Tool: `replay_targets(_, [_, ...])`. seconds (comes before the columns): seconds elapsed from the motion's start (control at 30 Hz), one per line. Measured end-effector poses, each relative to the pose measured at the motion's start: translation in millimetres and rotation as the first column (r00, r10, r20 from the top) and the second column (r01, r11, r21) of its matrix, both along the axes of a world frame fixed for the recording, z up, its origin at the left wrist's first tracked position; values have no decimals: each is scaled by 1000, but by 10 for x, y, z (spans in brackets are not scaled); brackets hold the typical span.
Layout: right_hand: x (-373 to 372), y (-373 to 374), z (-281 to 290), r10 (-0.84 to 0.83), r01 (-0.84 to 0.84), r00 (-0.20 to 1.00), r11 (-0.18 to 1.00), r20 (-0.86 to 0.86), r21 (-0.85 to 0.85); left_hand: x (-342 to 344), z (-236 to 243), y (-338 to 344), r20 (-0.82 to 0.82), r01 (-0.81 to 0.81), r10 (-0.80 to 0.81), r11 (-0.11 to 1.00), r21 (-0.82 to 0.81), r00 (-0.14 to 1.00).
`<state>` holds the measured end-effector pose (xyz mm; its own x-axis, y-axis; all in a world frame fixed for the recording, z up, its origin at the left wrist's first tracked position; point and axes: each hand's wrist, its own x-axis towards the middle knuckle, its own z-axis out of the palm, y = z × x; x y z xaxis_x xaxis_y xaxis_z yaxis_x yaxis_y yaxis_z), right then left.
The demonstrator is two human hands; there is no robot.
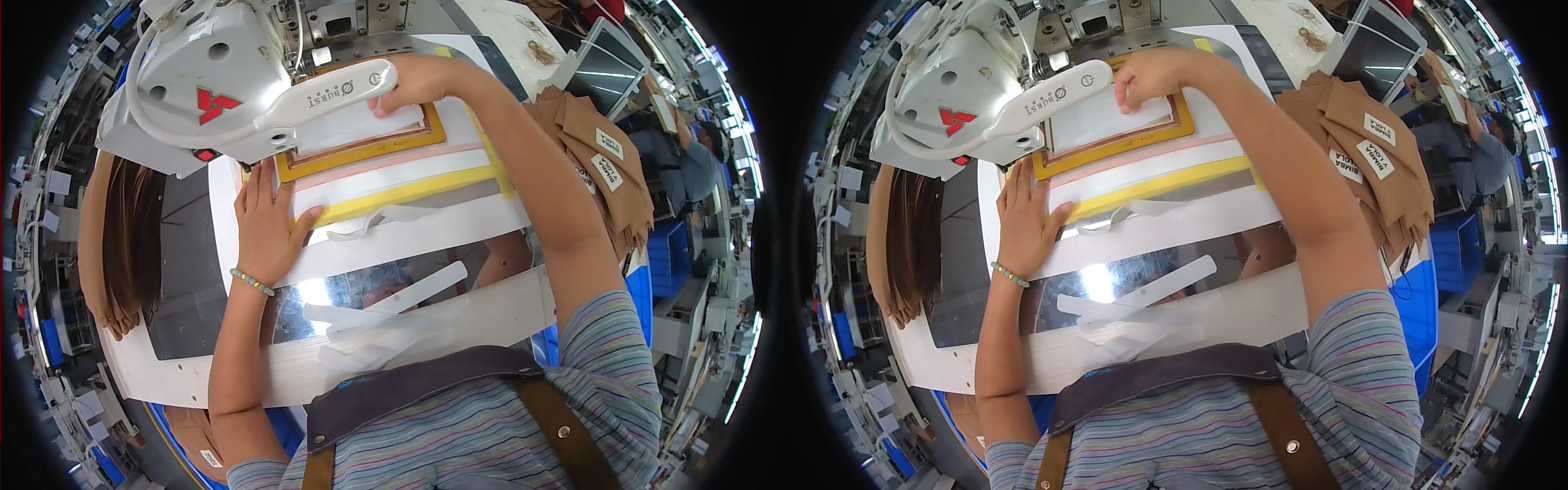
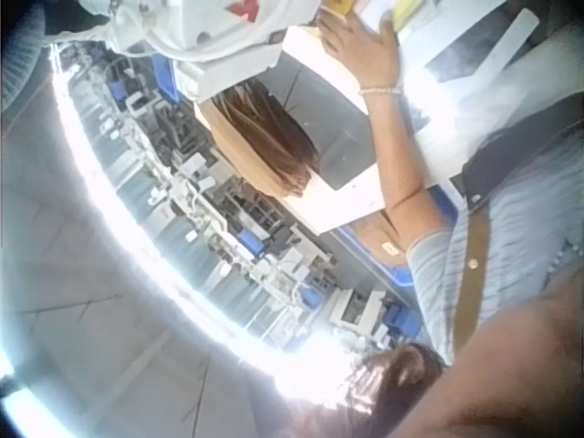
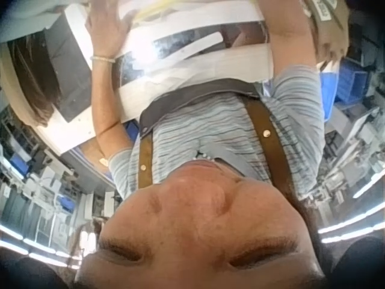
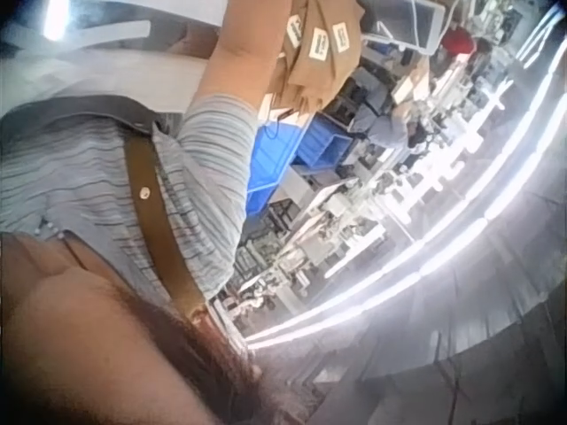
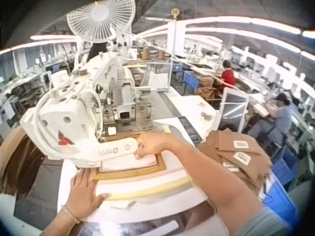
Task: The recorder places leather patches into a guide and uses an automated industrial sewing machine to stitch them onto leather components.
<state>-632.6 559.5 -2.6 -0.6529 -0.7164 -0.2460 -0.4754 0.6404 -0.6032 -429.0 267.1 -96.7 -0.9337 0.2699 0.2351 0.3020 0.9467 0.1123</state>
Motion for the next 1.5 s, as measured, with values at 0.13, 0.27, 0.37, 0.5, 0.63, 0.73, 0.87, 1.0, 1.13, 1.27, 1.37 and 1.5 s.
replay_targets(0.13, [-37,253,-24,-35,34,999,998,17,47,-5,5,0,8,-16,16,1000,-4,1000])
replay_targets(0.27, [-3,337,-192,-64,65,996,998,-54,22,-23,34,30,9,-25,25,1000,16,1000])
replay_targets(0.37, [47,318,-156,-73,73,997,997,-5,-35,-23,5,12,-3,-20,20,1000,15,1000])
replay_targets(0.5, [76,300,-130,-13,21,995,996,-94,83,-20,7,29,-11,-20,20,1000,15,1000])
replay_targets(0.63, [9,360,-187,-108,103,990,993,-86,-55,-21,28,38,1,-21,21,1000,10,1000])
replay_targets(0.73, [46,333,-214,-61,62,995,998,-85,14,-18,37,34,1,-21,21,1000,8,1000])
replay_targets(0.87, [64,224,-151,-43,51,997,991,-70,126,-12,45,34,3,-29,29,1000,3,1000])
replay_targets(1.0, [32,120,-109,9,17,996,954,-84,298,-21,42,36,-2,-21,21,1000,-1,1000])
replay_targets(1.13, [41,12,-38,74,-2,988,881,-133,474,-24,72,40,10,-23,23,1000,-2,1000])
replay_targets(1.27, [118,-14,-3,86,-12,989,861,-122,509,-23,54,27,-18,-22,22,1000,0,1000])
replay_targets(1.37, [179,66,-28,128,-70,989,844,-73,531,-23,69,32,-17,-15,15,1000,13,1000])
replay_targets(1.5, [348,164,-244,214,18,891,865,-401,501,-40,46,29,-34,-16,16,1000,11,999])
